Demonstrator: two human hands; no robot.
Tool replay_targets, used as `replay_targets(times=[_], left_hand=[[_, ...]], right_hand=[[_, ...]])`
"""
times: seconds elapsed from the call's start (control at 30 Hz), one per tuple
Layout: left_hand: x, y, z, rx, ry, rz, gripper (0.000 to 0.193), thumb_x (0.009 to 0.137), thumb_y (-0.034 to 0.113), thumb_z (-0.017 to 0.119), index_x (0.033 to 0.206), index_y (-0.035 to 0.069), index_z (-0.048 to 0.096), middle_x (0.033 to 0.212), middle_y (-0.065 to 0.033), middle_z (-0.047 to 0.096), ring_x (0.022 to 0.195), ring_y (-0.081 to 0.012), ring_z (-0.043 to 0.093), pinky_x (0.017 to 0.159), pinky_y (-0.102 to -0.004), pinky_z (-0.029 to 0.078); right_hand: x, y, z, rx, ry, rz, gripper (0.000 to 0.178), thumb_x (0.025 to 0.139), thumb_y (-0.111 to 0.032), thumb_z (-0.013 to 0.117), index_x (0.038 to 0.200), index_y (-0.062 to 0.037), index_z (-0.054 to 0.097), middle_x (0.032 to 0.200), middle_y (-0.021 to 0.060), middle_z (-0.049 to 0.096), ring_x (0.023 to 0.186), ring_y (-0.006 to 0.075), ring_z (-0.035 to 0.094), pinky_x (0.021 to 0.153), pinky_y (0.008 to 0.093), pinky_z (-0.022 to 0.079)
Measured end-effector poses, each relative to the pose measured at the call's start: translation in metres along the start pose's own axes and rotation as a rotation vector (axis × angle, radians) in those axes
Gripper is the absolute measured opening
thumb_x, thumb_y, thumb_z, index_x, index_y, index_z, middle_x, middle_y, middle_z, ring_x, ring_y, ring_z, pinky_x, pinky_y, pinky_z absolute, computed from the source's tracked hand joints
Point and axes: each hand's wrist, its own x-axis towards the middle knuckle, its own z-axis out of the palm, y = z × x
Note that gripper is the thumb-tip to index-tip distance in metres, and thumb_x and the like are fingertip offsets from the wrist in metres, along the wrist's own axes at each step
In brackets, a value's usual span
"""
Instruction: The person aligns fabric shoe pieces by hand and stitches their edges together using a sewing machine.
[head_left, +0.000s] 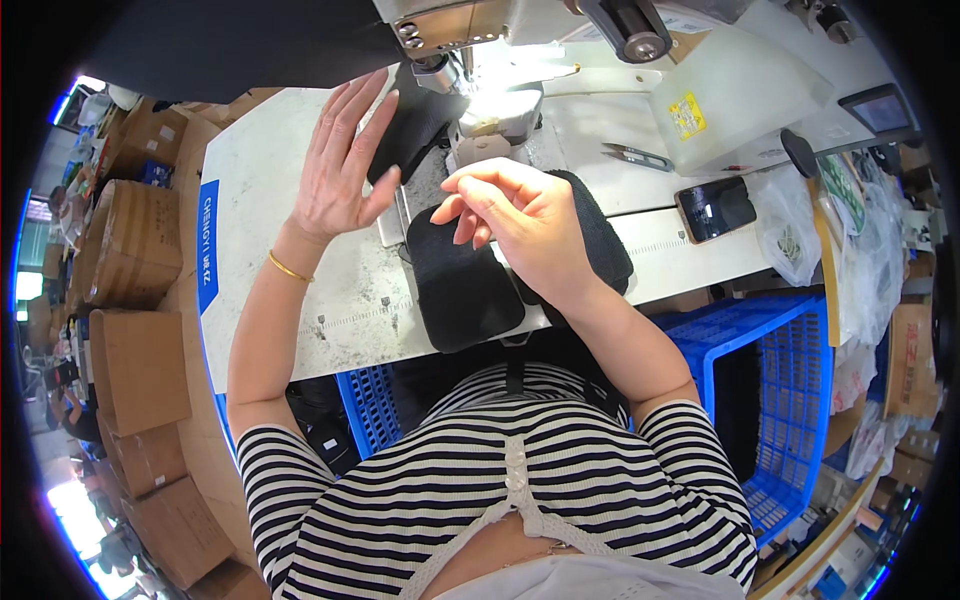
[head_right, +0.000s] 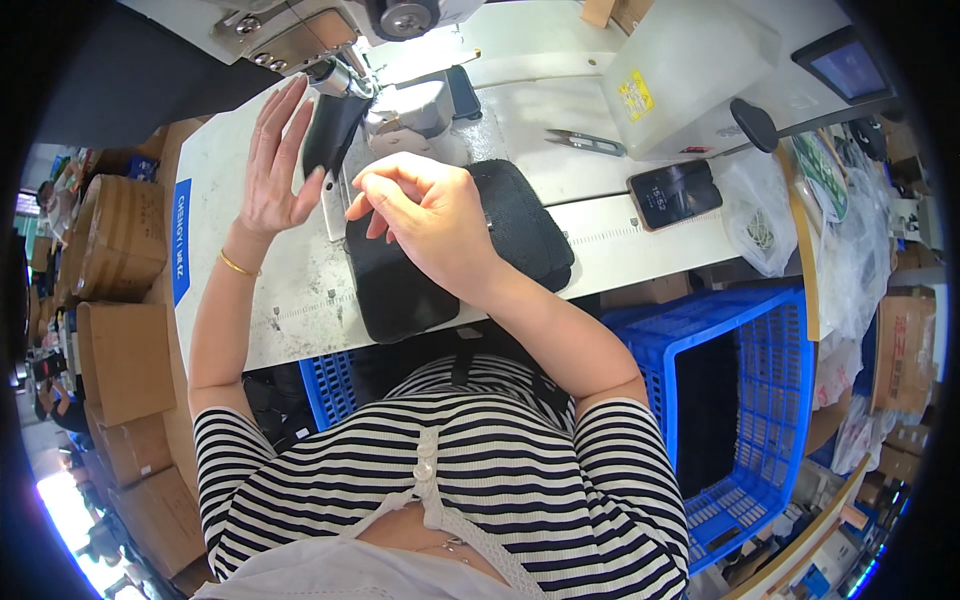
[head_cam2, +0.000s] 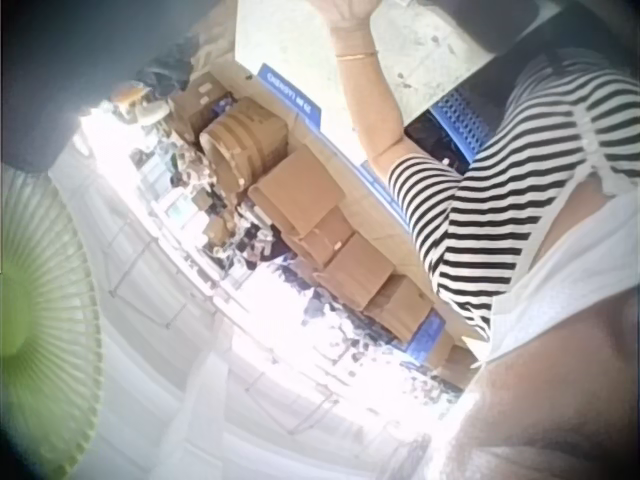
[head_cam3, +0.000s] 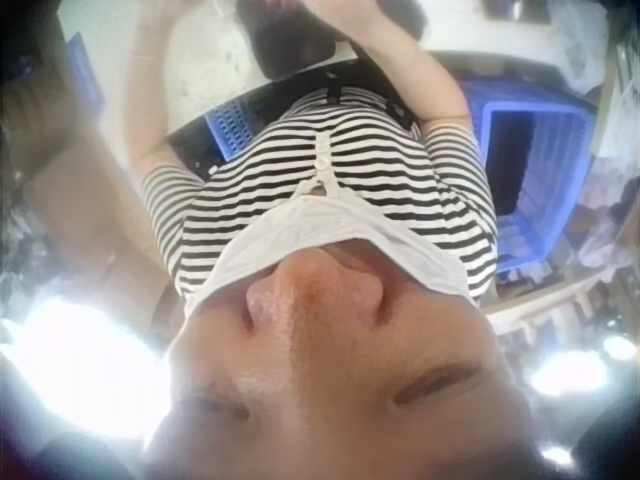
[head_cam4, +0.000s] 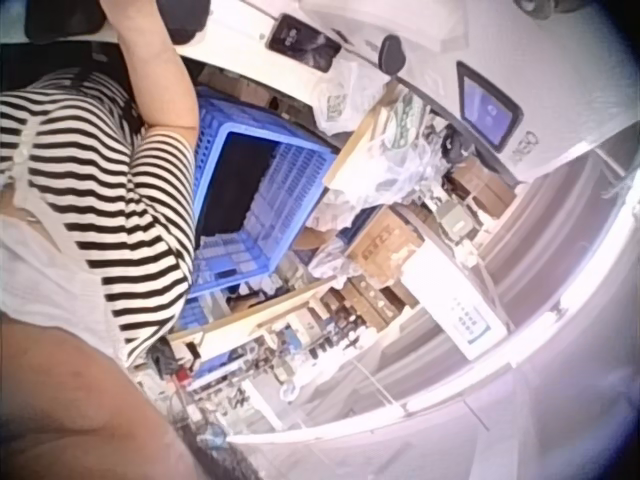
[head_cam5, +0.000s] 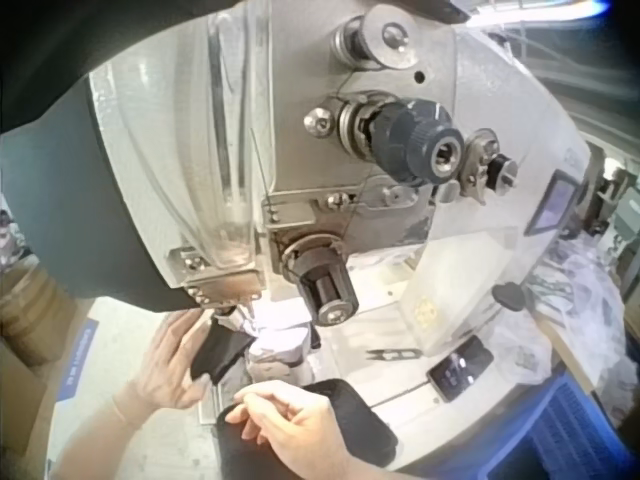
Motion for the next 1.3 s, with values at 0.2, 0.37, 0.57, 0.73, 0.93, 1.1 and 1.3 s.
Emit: replay_targets(times=[0.2, 0.37, 0.57, 0.73, 0.93, 1.1, 1.3], left_hand=[[-0.007, -0.014, 0.006, 0.034, -0.12, 0.006, 0.07, 0.096, 0.049, 0.048, 0.142, -0.004, 0.042, 0.147, -0.0228, 0.043, 0.137, -0.0382, 0.041, 0.115, -0.0505, 0.029], [-0.006, -0.029, 0.006, 0.064, -0.092, 0.081, 0.06, 0.091, 0.034, 0.056, 0.141, 0.001, 0.045, 0.144, -0.0151, 0.049, 0.129, -0.0338, 0.049, 0.108, -0.0452, 0.041], [0.001, -0.034, -0.004, 0.188, -0.078, 0.099, 0.06, 0.074, 0.005, 0.063, 0.133, 0.003, 0.054, 0.13, -0.013, 0.06, 0.119, -0.0295, 0.058, 0.1, -0.0393, 0.051], [0.021, 0.043, -0.049, 0.132, 0.021, 0.096, 0.043, 0.061, 0.005, 0.067, 0.104, 0.001, 0.071, 0.091, -0.0098, 0.07, 0.068, -0.0201, 0.066, 0.057, -0.0299, 0.052], [0.042, 0.078, -0.046, 0.021, -0.017, -0.099, 0.037, 0.068, 0.007, 0.069, 0.105, 0.001, 0.069, 0.084, -0.0011, 0.057, 0.06, -0.0121, 0.053, 0.049, -0.025, 0.043], [0.043, 0.088, -0.043, 0.034, -0.061, -0.111, 0.036, 0.067, 0.005, 0.068, 0.103, 0.001, 0.069, 0.086, -0.0008, 0.056, 0.061, -0.0122, 0.053, 0.048, -0.0249, 0.041], [0.046, 0.111, -0.048, 0.144, -0.008, -0.025, 0.033, 0.062, 0.006, 0.067, 0.093, -0.004, 0.066, 0.088, -0.0053, 0.06, 0.064, -0.0128, 0.051, 0.048, -0.0252, 0.039]], right_hand=[[-0.002, -0.002, 0.005, -0.11, 0.074, -0.037, 0.019, 0.098, -0.015, 0.057, 0.103, 0.0001, 0.068, 0.084, 0.0069, 0.072, 0.067, 0.0069, 0.062, 0.059, 0.0199, 0.048], [-0.005, 0.002, 0.004, -0.128, 0.037, -0.068, 0.019, 0.099, -0.012, 0.054, 0.103, 0.0014, 0.067, 0.086, 0.0092, 0.073, 0.067, 0.0075, 0.062, 0.06, 0.0205, 0.049], [-0.003, 0.001, 0.005, -0.135, 0.038, -0.13, 0.021, 0.1, -0.012, 0.053, 0.103, 0.0021, 0.068, 0.086, 0.0104, 0.073, 0.067, 0.0077, 0.062, 0.06, 0.0207, 0.048], [-0.001, 0.004, 0.016, -0.071, 0.203, -0.095, 0.023, 0.099, -0.017, 0.057, 0.108, 0.0021, 0.066, 0.085, 0.0064, 0.07, 0.068, 0.0072, 0.061, 0.059, 0.0213, 0.048], [-0.003, 0.009, 0.019, -0.182, 0.136, -0.184, 0.013, 0.099, -0.007, 0.053, 0.103, 0.0017, 0.061, 0.068, -0.0041, 0.05, 0.062, 0.001, 0.039, 0.051, 0.0216, 0.033], [-0.01, -0.003, 0.016, -0.234, 0.119, -0.144, 0.014, 0.1, -0.009, 0.051, 0.098, 0.0008, 0.061, 0.065, -0.0054, 0.046, 0.06, 0.0009, 0.037, 0.05, 0.0221, 0.032], [-0.016, 0.004, 0.011, -0.199, 0.112, -0.178, 0.017, 0.101, -0.012, 0.051, 0.097, 0.0006, 0.061, 0.063, -0.0041, 0.045, 0.06, 0.0018, 0.038, 0.05, 0.0227, 0.032]])
